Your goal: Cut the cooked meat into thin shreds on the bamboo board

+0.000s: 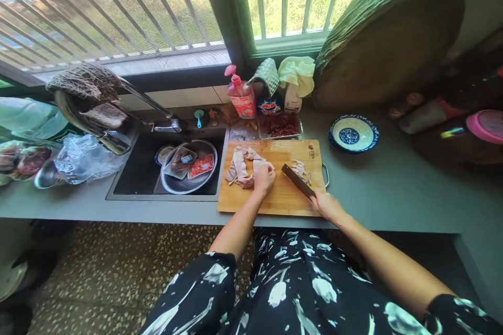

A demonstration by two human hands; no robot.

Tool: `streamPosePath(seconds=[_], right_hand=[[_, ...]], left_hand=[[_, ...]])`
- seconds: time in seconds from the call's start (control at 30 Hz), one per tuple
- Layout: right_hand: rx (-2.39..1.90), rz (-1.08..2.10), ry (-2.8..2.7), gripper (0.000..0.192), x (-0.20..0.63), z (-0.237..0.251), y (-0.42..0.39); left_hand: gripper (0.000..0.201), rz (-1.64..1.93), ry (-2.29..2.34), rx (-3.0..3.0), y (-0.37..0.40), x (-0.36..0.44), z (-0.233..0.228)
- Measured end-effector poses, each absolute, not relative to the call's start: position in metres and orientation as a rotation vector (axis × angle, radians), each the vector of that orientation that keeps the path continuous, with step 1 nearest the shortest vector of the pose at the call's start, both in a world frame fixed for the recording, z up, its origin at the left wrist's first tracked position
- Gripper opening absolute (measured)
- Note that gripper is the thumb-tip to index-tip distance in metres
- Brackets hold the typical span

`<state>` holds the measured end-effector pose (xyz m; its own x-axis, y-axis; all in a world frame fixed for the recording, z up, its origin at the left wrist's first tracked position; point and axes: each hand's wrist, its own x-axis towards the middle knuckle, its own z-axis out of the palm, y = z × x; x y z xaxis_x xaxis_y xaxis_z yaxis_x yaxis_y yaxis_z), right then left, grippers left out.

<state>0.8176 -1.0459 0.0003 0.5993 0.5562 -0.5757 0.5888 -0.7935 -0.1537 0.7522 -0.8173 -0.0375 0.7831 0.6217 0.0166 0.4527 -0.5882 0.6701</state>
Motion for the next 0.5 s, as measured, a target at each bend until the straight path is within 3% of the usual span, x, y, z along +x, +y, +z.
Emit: streamPosePath(seconds=[0.23,0.37,0.5], right_hand=[[2.856,-1.042,0.911,0.032,0.825,-0.003,-1.049],[2.861,-1.055,0.904,0.031,0.824,0.000,-1.048],[2.843,-1.054,0.889,0.032,0.822,0.000,-1.047]], left_hand=[[0.020,-0.277,0.914,1.489,-0.842,0.725,-0.043],[0.024,-0.406,0.954,1.808,-0.836,0.703,-0.041],[0.011,-0.101,0.815,2.497,-0.844,0.696,-0.032]])
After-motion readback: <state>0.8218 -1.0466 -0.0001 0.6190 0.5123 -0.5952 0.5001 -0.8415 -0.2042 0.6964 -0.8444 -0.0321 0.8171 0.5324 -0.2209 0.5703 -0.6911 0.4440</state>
